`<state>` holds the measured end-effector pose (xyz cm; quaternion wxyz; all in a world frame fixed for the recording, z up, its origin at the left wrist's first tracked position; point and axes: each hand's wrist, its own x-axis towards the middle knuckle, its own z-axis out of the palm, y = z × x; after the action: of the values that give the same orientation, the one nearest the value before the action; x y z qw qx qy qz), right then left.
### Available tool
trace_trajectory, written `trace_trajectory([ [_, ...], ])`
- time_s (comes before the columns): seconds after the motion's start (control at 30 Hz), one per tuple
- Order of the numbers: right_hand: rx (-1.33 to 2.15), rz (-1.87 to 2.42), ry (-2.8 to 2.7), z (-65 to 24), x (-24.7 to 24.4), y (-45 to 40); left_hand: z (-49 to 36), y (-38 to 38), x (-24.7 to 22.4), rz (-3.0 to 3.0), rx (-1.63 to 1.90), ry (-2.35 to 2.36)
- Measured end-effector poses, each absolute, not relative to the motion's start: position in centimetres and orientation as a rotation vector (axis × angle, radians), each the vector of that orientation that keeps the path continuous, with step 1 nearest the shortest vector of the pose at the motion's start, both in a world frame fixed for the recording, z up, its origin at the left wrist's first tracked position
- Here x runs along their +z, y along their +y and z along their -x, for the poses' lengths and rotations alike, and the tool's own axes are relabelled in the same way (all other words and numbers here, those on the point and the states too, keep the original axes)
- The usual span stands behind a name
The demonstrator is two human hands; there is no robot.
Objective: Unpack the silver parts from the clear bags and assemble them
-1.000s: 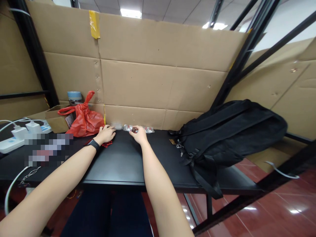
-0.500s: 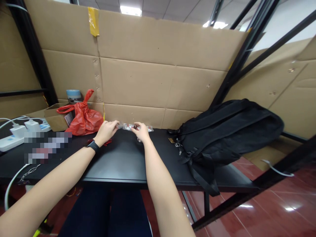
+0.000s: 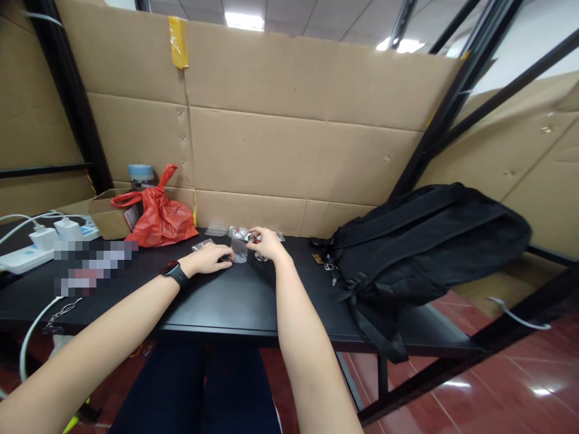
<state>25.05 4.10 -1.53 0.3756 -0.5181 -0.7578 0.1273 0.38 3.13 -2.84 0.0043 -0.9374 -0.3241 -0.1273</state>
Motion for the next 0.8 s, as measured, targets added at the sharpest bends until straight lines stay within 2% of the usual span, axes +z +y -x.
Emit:
trace_trajectory([
  [0.17, 0.34, 1.319, -2.018, -24.7, -0.4, 3.1, -0.8, 2.4, -3.0, 2.787, -0.323, -1.131],
  [0.4, 0.556, 1.264, -2.194, -24.2, -0.2, 2.5, -1.2, 2.2, -3.2, 2.773, -0.272, -1.197],
  [0.63, 0.729, 1.198, -2.118, -24.0, 0.3, 2.1, -1.0, 2.3, -3.4, 2.813, -0.233, -1.297],
  [0.8, 0.674, 1.218, -2.029, -23.3, -0.4, 2.4, -0.6, 2.1, -2.5, 2.865, -0.221, -1.303],
])
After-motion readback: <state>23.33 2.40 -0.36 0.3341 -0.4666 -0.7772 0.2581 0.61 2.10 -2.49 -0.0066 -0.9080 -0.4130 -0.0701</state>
